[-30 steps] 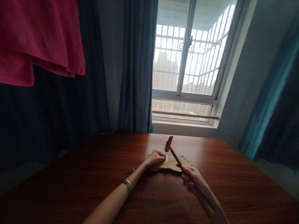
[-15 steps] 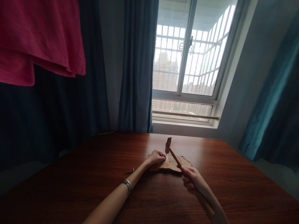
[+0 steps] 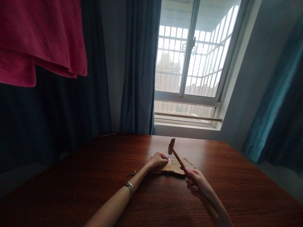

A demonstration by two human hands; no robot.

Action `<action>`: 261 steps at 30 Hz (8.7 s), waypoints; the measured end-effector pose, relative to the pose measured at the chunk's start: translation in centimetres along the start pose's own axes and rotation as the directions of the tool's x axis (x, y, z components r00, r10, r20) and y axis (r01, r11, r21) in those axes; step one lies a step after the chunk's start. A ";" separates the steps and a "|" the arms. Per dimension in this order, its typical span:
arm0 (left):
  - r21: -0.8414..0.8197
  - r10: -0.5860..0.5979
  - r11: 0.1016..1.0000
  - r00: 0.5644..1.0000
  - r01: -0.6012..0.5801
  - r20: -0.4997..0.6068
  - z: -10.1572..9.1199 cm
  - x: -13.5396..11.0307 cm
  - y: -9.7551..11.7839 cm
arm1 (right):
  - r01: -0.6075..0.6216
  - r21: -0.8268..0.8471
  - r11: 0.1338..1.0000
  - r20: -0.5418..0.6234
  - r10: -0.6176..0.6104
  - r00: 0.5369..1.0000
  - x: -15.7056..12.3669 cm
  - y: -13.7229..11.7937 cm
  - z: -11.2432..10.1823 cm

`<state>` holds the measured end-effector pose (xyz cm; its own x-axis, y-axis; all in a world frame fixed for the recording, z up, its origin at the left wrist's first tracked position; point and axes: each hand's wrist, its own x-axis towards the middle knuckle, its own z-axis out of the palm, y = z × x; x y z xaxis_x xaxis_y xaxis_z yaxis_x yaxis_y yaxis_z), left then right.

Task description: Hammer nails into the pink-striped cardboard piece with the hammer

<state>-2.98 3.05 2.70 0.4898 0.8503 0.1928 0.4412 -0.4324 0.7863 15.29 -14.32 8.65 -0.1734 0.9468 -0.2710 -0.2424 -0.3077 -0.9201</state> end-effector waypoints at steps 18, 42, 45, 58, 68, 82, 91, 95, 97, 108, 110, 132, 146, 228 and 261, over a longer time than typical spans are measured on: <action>-0.065 0.029 0.998 0.999 -0.027 0.018 0.4 0.5 -1.2 | -0.022 0.059 0.998 0.084 0.017 0.996 0.2 0.1 -1.0; -0.073 0.021 0.997 1.000 -0.020 0.017 0.3 0.2 -0.6 | -0.035 0.042 0.999 0.082 0.031 0.996 0.5 0.8 -1.6; -0.069 0.021 0.997 1.000 -0.020 0.018 0.2 0.1 -0.4 | -0.047 0.059 0.997 0.091 0.041 0.995 0.5 0.8 -1.5; -0.047 0.041 0.998 0.999 -0.040 0.017 0.4 0.4 -1.2 | -0.095 0.058 0.994 0.100 0.089 0.991 0.7 0.5 -1.9; -0.038 0.061 0.997 0.998 -0.060 0.026 0.3 0.4 -1.3 | -0.062 0.038 0.997 0.080 0.059 0.995 0.5 0.5 -1.6; -0.045 0.038 0.998 0.999 -0.036 0.031 0.3 0.2 -0.8 | -0.028 0.010 1.000 0.035 0.028 0.999 0.2 0.5 -0.8; 0.008 0.026 1.000 0.999 -0.026 0.020 0.0 0.1 -0.4 | -0.039 0.030 0.999 0.042 0.038 0.998 0.2 0.3 -0.7; 0.027 0.035 0.999 0.999 -0.035 0.026 0.0 0.2 -0.3 | -0.040 0.014 0.999 0.021 0.040 0.999 0.1 0.4 -0.6; 0.011 0.049 0.999 0.998 -0.049 0.026 0.1 0.2 -0.4 | -0.040 0.017 0.999 0.028 0.040 0.999 0.1 0.3 -0.6; 0.006 0.055 0.998 0.998 -0.055 0.015 0.1 0.1 -0.6 | -0.036 0.032 0.999 0.037 0.035 0.999 0.1 0.3 -0.6; 0.000 0.064 0.998 0.998 -0.064 0.020 0.2 0.2 -0.7 | -0.039 0.027 0.999 0.033 0.038 0.999 0.0 0.3 -0.7; -0.014 0.015 1.000 1.000 -0.015 0.009 0.4 0.2 -0.8 | -0.060 0.015 0.998 0.043 0.059 0.997 0.0 0.3 -0.7; -0.026 0.031 0.999 0.999 -0.030 0.027 0.3 0.4 -1.1 | -0.092 0.054 0.994 0.093 0.087 0.992 0.2 0.2 -1.0; -0.020 0.065 0.998 0.998 -0.065 0.006 0.2 0.0 -0.7 | -0.035 0.023 0.999 0.041 0.034 0.999 0.0 0.2 -0.7; 0.022 0.031 0.999 0.999 -0.031 0.020 0.1 0.0 -0.5 | -0.058 0.034 0.998 0.076 0.055 0.996 0.3 0.6 -1.0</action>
<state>-3.11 3.21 2.26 0.5179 0.8305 0.2050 0.4423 -0.4651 0.7669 16.01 -14.18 7.76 -0.2584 0.9186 -0.2990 -0.2640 -0.3649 -0.8928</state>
